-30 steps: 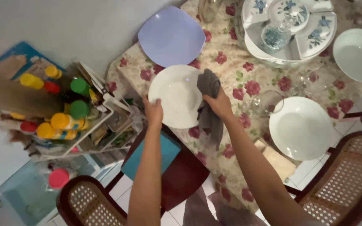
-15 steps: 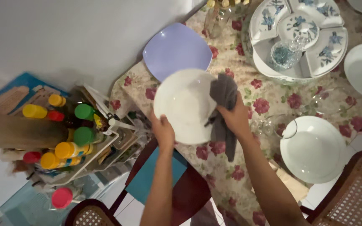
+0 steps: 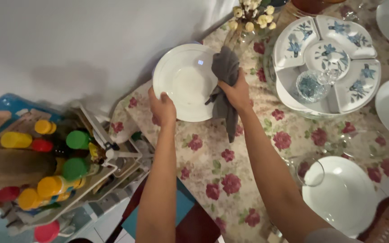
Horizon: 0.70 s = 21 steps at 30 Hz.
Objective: The person wipes several white plates with a gray cloth, then places them on a dining table. They arrange cutlery wrapped in napkins beside each plate and adjust a chair. The table is covered with a floral tablecloth and already has glasses and other dishes.
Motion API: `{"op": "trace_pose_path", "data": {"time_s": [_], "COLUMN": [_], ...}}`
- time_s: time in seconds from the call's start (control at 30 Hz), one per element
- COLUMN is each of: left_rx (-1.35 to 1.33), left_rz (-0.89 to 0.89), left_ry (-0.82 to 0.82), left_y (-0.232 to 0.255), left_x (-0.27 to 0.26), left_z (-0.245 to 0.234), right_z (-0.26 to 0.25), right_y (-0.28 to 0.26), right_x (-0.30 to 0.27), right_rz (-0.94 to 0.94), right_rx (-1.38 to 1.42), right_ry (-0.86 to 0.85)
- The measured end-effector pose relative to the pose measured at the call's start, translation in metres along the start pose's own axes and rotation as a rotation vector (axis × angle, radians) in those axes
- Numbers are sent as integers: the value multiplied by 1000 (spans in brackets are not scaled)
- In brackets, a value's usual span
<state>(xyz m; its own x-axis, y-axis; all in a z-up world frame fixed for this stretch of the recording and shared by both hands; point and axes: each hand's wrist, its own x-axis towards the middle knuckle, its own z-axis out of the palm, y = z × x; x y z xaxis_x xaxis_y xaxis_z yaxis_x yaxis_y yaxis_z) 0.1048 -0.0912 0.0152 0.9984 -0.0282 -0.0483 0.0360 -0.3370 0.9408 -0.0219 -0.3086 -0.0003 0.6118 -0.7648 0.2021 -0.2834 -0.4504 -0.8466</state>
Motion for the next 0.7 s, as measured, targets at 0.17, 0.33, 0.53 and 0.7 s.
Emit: {"op": "trace_pose_path", "data": {"time_s": [0.17, 0.33, 0.53, 0.7], "left_rx": [-78, 37, 99, 168], "left_rz": [266, 144, 84, 82], "left_ry": [40, 17, 14, 32], "left_y": [-27, -48, -54, -42], "left_x": [35, 45, 46, 41], "left_z": [29, 45, 52, 50], "right_z": [16, 21, 22, 21], "right_y": [15, 20, 17, 7], "right_x": [17, 21, 22, 21], "right_rz": [48, 10, 82, 74], "right_rx": [14, -29, -64, -101], "right_ry": [-48, -15, -61, -48]}}
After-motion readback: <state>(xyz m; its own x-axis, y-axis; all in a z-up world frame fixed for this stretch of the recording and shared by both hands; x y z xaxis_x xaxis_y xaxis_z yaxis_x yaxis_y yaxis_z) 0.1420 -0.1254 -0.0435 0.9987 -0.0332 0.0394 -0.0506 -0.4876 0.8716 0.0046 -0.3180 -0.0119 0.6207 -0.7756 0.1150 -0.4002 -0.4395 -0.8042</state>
